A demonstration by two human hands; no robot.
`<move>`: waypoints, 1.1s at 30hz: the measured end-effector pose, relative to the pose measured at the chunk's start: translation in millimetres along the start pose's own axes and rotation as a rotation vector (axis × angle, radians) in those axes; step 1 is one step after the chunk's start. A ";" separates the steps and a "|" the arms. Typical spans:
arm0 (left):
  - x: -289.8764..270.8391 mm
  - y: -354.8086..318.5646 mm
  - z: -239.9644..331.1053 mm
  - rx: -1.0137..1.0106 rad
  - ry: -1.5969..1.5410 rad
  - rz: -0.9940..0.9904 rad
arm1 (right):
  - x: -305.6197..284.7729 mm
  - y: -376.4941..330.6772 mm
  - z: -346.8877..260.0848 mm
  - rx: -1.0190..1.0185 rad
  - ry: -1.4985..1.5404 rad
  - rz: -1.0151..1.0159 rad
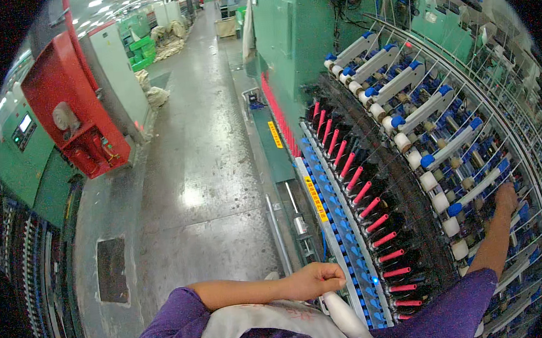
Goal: The person walks along a row of spinning machines and repeatedly threads yarn through guides and onto bobbins. They use both hands to guide the thread and occasionally carry a spare bobbin while moving between stations.
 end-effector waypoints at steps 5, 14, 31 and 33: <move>-31.3 24.9 34.4 -0.010 0.063 -0.132 | -10.3 -30.0 7.5 -0.096 0.193 0.132; -13.2 64.6 19.2 -0.432 0.175 -0.456 | -76.4 -314.8 13.8 0.271 0.694 0.913; 118.6 245.2 85.5 0.987 0.911 -0.452 | 197.1 -510.2 -249.6 0.163 1.624 -0.122; 157.3 284.5 95.3 1.097 0.975 -0.430 | 190.6 -507.5 -274.8 0.012 1.547 -0.251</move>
Point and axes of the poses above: each hand's wrist, its own y-axis towards the middle knuckle, its own x-axis out of the palm, z = x × y, the point moved 4 cm from there along y, towards the middle knuckle, and after that the axes turned 15 degrees about -y, right-handed, at the moved point
